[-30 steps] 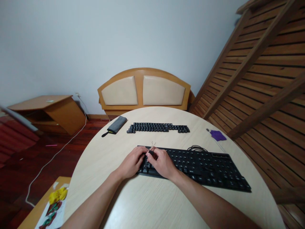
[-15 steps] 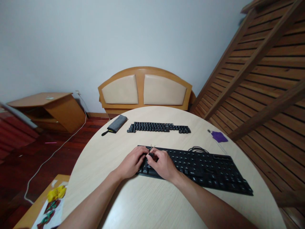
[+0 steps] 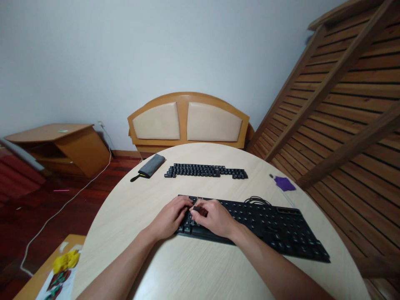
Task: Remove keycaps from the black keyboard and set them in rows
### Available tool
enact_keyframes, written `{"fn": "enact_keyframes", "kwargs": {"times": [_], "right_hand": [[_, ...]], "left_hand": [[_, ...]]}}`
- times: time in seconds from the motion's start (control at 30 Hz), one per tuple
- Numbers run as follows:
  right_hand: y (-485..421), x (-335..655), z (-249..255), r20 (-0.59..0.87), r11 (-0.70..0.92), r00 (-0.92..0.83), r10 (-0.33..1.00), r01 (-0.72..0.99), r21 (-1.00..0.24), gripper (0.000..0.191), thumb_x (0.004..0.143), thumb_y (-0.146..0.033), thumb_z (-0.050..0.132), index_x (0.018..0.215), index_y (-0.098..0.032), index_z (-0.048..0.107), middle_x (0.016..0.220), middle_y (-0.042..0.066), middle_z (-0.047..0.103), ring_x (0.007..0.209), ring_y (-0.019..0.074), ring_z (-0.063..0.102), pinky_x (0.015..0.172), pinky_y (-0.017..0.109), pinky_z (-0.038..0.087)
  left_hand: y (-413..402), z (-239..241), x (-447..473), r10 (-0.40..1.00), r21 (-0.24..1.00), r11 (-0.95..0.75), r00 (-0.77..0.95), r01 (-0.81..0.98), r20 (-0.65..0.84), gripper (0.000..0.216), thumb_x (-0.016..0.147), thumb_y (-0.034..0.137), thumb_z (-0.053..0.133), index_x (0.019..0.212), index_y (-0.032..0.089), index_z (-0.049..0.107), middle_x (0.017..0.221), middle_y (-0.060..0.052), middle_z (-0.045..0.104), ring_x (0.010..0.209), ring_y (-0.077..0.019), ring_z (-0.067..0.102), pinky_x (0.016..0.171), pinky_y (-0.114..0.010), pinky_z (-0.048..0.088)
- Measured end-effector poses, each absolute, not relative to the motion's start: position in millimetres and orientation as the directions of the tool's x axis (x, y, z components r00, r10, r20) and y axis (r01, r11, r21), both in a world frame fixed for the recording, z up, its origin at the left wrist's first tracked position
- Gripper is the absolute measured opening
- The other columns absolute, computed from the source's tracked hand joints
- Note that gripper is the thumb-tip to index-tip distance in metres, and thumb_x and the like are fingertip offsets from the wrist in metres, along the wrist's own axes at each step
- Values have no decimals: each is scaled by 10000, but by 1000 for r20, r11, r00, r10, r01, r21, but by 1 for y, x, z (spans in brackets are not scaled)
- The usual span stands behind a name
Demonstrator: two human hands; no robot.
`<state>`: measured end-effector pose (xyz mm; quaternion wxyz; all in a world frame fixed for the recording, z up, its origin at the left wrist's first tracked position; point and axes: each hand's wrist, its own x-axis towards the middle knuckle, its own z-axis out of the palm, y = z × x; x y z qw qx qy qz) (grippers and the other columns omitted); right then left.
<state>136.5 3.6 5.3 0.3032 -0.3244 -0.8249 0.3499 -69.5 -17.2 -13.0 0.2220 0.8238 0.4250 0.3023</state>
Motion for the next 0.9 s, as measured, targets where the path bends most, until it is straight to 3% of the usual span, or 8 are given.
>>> {"fn": "enact_keyframes", "kwargs": {"times": [0.43,0.67,0.9], "right_hand": [[5,139,-5,272,493,-585,764,259,-830,224,918,-314,535,812,-195,693,753,12,729,616,150,662,610,245,497],[3,138,-6,305,600,-634,710,318,-735,171,911,-293,549,860,-206,687,756,10,735,635,157,676,639,240,495],[1,136,-11,424,772,-691,585,315,-552,158,905,-276,566,819,-212,682,814,36,741,755,184,688,742,274,516]], "left_hand": [[-17,-13,-69,834,615,-541,459,573,306,257,973,182,392,1118,246,595,1175,-83,643,1138,-220,571,1017,-401,464],[-16,-16,-70,836,609,-539,460,581,300,246,979,182,392,1103,240,596,1182,-86,634,1169,-218,548,1034,-403,449],[-17,-17,-70,839,603,-535,452,591,302,225,982,186,399,1105,228,583,1192,-90,632,1177,-214,547,1041,-390,445]]}}
